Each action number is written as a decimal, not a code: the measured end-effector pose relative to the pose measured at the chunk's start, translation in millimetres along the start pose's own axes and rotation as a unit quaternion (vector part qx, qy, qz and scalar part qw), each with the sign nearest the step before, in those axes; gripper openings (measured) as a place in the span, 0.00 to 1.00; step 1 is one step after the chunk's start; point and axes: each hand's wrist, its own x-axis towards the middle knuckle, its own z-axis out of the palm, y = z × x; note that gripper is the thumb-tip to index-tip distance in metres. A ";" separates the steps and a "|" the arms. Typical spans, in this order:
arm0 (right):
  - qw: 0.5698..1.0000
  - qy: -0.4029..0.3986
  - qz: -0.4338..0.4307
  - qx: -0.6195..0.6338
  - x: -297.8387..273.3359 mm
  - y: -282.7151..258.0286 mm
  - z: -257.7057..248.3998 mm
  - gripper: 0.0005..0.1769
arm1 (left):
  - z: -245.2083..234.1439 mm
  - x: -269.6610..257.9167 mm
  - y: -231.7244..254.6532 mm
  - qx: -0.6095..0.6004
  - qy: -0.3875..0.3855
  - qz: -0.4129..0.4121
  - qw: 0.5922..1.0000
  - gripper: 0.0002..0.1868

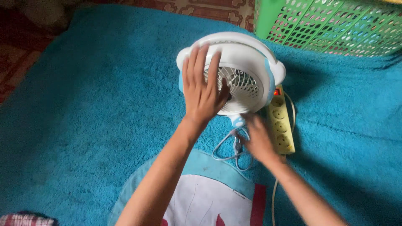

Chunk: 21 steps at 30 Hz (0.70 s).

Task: Cleaning a portable electric fan with a cloth and a toothbrush, then plugging it in to test.

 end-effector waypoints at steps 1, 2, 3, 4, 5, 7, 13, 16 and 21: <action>1.000 0.002 -0.001 -0.001 5.7 -18.7 -8.0 0.36 | -2.3 22.9 -0.1 0.000 0.002 0.001 1.000 0.39; 1.000 -0.001 -0.023 -0.008 9.4 -37.9 -16.5 0.39 | -4.9 44.8 0.7 0.002 -0.019 -0.005 1.000 0.43; 0.999 -0.005 -0.044 -0.016 13.0 -57.0 -24.9 0.43 | -7.6 66.6 1.7 0.005 -0.040 -0.011 0.999 0.46; 0.999 -0.005 -0.043 -0.017 9.5 -61.0 -23.7 0.43 | 1.2 72.4 -4.9 0.003 -0.040 -0.011 0.999 0.46; 0.999 -0.011 -0.038 -0.035 5.8 -65.0 -22.6 0.44 | 10.0 78.1 -11.4 0.012 -0.060 -0.014 0.998 0.49; 0.998 -0.017 -0.033 -0.056 -3.2 -67.3 -22.0 0.45 | 26.6 78.5 -24.1 0.018 -0.078 -0.016 0.997 0.53; 0.997 -0.053 -0.062 -0.007 -27.5 -39.4 -8.1 0.32 | 26.8 64.2 -31.9 -0.037 -0.157 -0.127 0.979 0.36; 0.992 -0.122 -0.021 0.012 -37.4 -4.9 3.9 0.23 | 33.6 59.8 -37.3 -0.031 -0.071 -0.067 0.995 0.32; 0.971 -0.048 0.184 0.145 -40.4 68.4 -21.2 0.08 | 30.7 61.6 -36.0 -0.040 -0.085 -0.112 0.989 0.30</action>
